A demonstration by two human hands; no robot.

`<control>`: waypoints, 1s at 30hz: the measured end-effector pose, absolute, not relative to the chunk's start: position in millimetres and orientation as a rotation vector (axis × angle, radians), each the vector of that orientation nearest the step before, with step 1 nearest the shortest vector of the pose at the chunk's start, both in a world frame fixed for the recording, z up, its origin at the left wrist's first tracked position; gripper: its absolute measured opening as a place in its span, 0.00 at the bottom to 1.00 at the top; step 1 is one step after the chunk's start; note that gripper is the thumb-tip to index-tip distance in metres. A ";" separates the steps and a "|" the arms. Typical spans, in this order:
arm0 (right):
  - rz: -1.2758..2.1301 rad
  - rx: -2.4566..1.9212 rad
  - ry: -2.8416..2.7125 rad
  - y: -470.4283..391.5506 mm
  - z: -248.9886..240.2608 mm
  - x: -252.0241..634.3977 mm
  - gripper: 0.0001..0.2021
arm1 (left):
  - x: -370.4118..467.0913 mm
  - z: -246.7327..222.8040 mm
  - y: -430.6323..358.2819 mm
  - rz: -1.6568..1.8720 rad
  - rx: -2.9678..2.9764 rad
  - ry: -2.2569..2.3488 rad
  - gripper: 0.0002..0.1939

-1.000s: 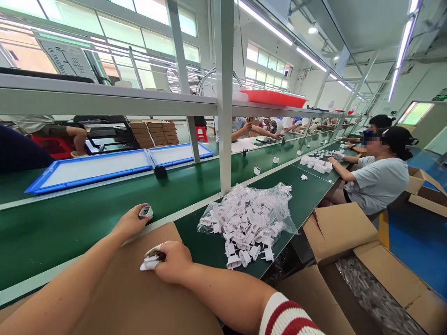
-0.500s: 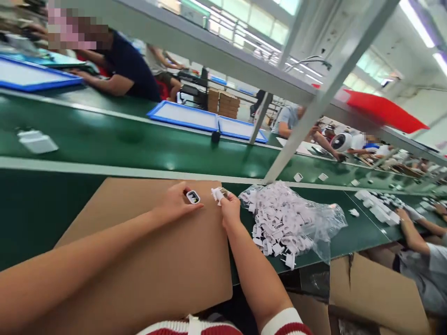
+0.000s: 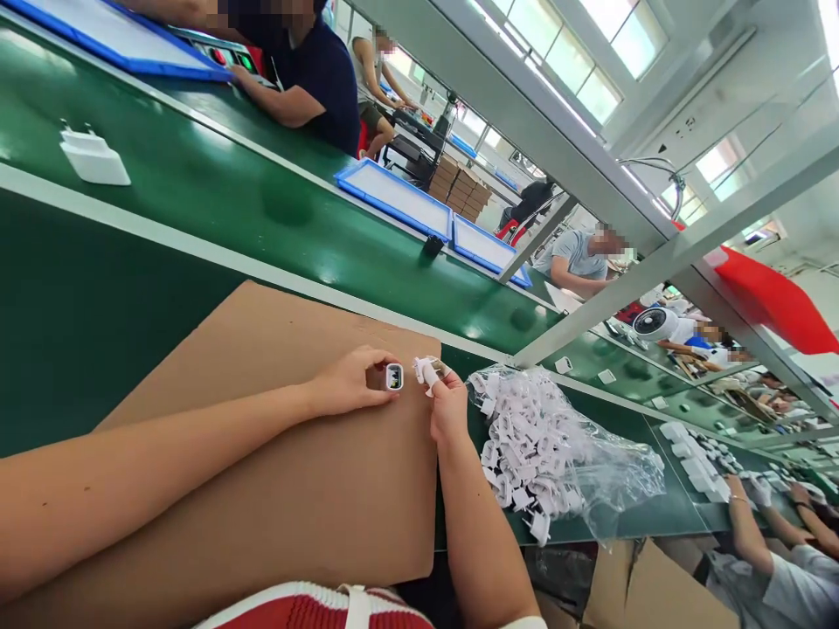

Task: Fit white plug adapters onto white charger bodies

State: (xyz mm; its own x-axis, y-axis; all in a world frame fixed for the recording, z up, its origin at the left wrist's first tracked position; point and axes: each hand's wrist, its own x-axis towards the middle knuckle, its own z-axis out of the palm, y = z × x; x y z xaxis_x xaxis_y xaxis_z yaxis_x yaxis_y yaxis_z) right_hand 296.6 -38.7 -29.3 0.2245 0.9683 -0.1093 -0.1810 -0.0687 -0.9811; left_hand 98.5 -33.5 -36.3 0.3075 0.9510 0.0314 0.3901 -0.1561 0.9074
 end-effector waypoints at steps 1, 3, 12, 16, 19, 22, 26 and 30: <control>1.154 -1.268 -0.901 -39.6 -28.2 296.5 0.19 | 97.9 -38.0 -32.7 0.803 1.750 1.154 0.34; 1.103 -1.314 -0.981 -41.7 -26.6 296.8 0.21 | 97.8 -42.1 -30.9 0.788 1.788 1.077 0.42; 0.605 -1.229 -1.687 -54.7 -22.7 305.4 0.10 | 98.4 -44.5 -28.0 0.782 1.894 0.935 0.25; 0.437 -1.220 -1.947 -57.2 -23.3 308.3 0.15 | 99.8 -45.7 -27.6 0.808 1.915 0.988 0.24; 0.370 -1.220 -2.062 -55.7 -27.5 309.3 0.17 | 99.8 -48.6 -25.8 0.819 1.909 0.965 0.23; 0.322 -1.225 -2.111 -53.4 -31.6 310.0 0.16 | 99.7 -50.9 -24.4 0.830 1.892 0.959 0.23; 0.318 -1.218 -2.127 -52.7 -32.6 310.6 0.16 | 99.4 -51.8 -23.9 0.799 1.897 0.964 0.22; 0.294 -1.194 -2.092 -55.2 -30.7 309.0 0.15 | 99.3 -49.7 -24.2 0.776 1.886 0.958 0.23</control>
